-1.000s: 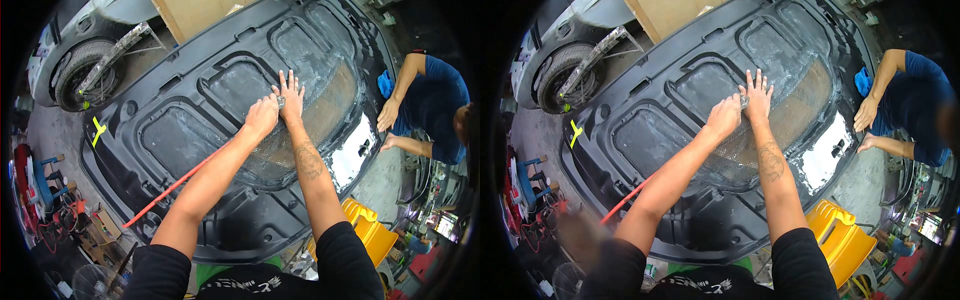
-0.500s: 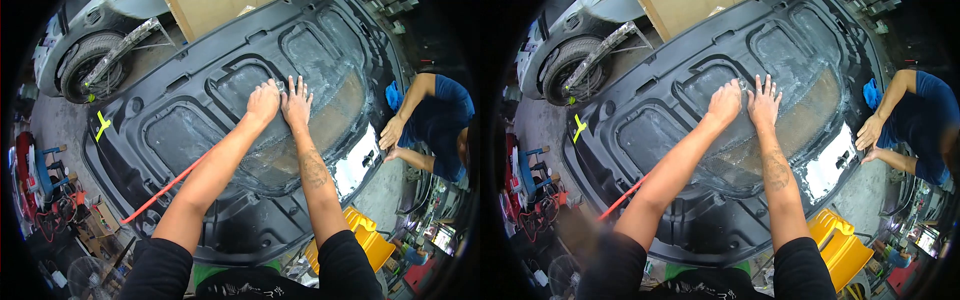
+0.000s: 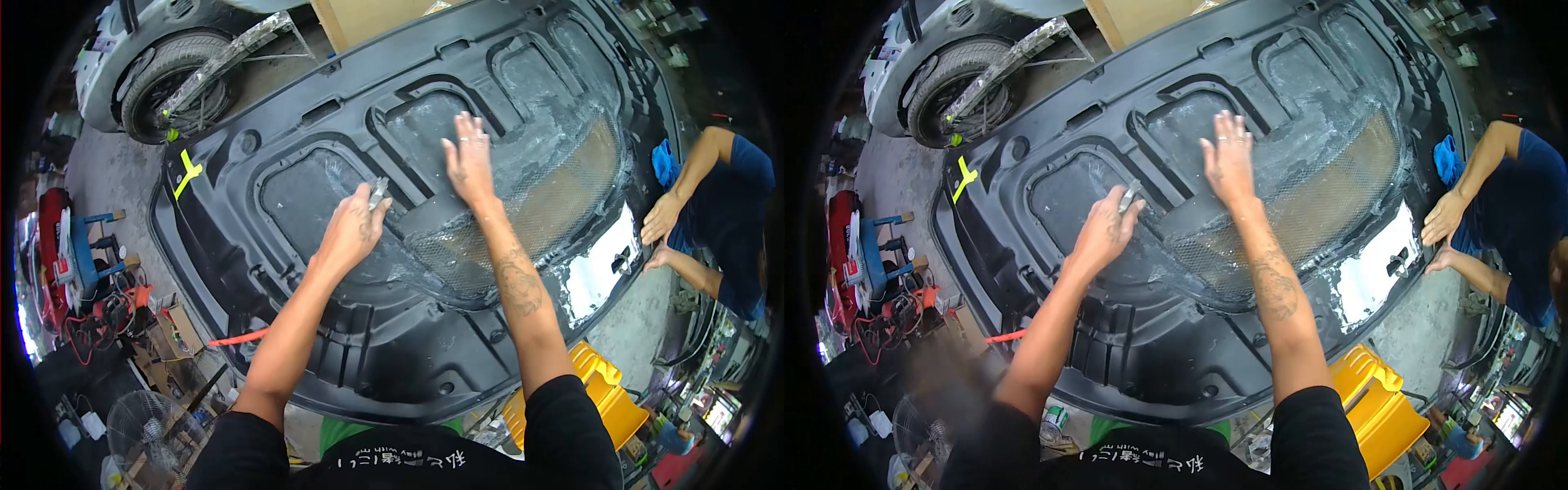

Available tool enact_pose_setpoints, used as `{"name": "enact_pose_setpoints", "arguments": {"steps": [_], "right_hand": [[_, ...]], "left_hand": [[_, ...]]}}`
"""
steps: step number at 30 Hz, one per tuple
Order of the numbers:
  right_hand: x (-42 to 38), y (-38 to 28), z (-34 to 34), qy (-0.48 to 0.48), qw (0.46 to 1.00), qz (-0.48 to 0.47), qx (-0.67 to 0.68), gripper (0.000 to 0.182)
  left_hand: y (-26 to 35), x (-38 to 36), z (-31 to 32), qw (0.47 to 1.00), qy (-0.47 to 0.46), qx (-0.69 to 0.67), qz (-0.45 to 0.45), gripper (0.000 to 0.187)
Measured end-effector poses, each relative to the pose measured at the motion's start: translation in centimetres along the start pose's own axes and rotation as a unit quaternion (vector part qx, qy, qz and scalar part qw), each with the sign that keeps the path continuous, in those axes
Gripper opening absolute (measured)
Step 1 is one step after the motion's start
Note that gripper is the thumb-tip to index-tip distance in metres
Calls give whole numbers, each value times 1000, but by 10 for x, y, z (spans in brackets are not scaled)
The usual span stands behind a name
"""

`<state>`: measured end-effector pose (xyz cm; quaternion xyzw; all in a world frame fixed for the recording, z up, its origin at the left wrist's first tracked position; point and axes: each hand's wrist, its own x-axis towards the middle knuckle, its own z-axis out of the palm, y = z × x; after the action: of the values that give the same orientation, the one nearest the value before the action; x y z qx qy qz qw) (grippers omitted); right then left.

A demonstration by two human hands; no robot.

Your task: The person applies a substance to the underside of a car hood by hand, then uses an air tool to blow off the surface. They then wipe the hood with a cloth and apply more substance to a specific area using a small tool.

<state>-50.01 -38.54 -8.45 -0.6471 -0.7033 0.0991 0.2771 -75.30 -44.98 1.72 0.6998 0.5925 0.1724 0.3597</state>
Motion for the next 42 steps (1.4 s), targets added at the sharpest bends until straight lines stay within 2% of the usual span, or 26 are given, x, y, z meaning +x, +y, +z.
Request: {"name": "enact_pose_setpoints", "arguments": {"steps": [2, 3, 5, 7, 11, 14, 15, 18, 22, 25, 31, 33, 34, 35, 37, 42], "right_hand": [[11, -34, 19, -33, 996, 21, 76, 60], [20, -52, 29, -41, 993, 28, 108, 60], [35, -87, 48, -34, 988, 26, 151, 61], [44, -111, 65, -22, 991, 7, 133, 64], [55, -146, 94, 0, 1000, -14, 10, 65], [83, -162, 117, 55, 998, -31, 29, 53], [94, -163, 122, 50, 996, -47, 55, 50], [107, -165, 132, 40, 997, -71, 14, 49], [108, -172, 133, 45, 998, -26, 21, 47], [111, -176, 137, 71, 997, 0, 33, 47], [108, -181, 141, 74, 996, 20, 37, 48], [106, -176, 140, 67, 997, -19, 23, 48], [105, -174, 140, 45, 997, -36, 41, 45], [103, -173, 141, 42, 997, -43, 50, 45], [104, -169, 151, 74, 992, -99, -27, 46], [103, -170, 144, 41, 997, -72, -2, 46]], "left_hand": [[-17, -13, -6, 987, 6, -158, -41, 30], [-16, -13, -21, 987, 8, -154, -46, 30], [-13, -12, -51, 937, -13, -314, -156, 30], [-44, -5, -48, 916, 43, -378, -130, 32], [-73, 27, -67, 876, 43, -455, -152, 39], [-89, 70, -91, 885, 27, -441, -146, 42], [-94, 82, -95, 882, 12, -449, -146, 42], [-111, 104, -97, 874, -17, -465, -138, 41], [-121, 120, -99, 885, -35, -444, -139, 41], [-124, 120, -91, 880, -9, -457, -129, 39], [-126, 126, -84, 892, -23, -434, -126, 37], [-120, 130, -81, 893, 3, -435, -116, 37], [-115, 131, -80, 904, 24, -419, -81, 39], [-113, 130, -82, 920, 25, -380, -87, 40], [-126, 134, -78, 935, 18, -341, -100, 40], [-120, 133, -76, 911, 37, -398, -103, 37]]}}
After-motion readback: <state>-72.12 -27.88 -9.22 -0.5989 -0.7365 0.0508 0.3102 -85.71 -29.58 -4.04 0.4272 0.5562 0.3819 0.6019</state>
